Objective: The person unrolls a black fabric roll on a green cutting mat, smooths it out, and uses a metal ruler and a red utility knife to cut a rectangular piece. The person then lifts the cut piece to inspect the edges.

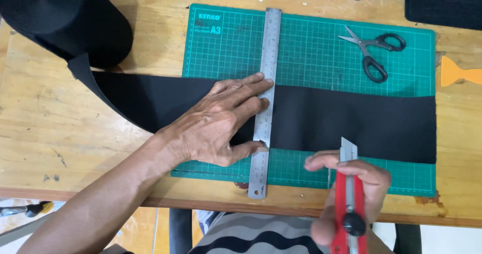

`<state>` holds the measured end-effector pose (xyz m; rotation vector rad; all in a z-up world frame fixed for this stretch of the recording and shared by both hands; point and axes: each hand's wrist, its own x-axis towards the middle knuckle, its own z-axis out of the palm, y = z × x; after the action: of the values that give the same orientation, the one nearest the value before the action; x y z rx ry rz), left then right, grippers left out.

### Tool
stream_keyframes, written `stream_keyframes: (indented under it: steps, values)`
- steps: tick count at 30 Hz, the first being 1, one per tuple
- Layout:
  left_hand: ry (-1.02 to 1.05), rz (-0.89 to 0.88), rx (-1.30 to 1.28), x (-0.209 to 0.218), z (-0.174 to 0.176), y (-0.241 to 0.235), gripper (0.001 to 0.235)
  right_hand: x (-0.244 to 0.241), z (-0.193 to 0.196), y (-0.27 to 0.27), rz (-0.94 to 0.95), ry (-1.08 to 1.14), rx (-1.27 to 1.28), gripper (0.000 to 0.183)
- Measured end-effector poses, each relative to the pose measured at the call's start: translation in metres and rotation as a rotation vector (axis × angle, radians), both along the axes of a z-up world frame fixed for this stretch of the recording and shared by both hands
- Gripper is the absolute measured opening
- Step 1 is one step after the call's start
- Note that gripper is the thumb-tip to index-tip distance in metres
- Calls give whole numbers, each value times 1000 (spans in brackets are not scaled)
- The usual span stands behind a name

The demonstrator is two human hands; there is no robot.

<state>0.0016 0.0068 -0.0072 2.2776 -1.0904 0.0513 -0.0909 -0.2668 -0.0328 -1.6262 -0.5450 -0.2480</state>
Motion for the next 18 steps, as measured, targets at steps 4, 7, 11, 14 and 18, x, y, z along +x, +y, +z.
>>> stream_keyframes:
  steps: [4, 7, 11, 14, 18]
  values:
    - [2, 0, -14, 0, -2, 0, 65, -10, 0, 7, -228, 108, 95, 63]
    - [0, 2, -26, 0, -3, 1, 65, -8, -10, -11, -150, 278, 48, 57]
    - [-19, 1, -18, 0, -4, 0, 69, -16, 19, 26, -297, 159, -219, 47]
    - [-24, 3, -26, 0, -4, 0, 67, -16, -3, 8, -130, 266, -103, 46]
    - [-27, 6, -31, -1, -5, 0, 67, -13, 14, 16, -134, 158, -83, 43]
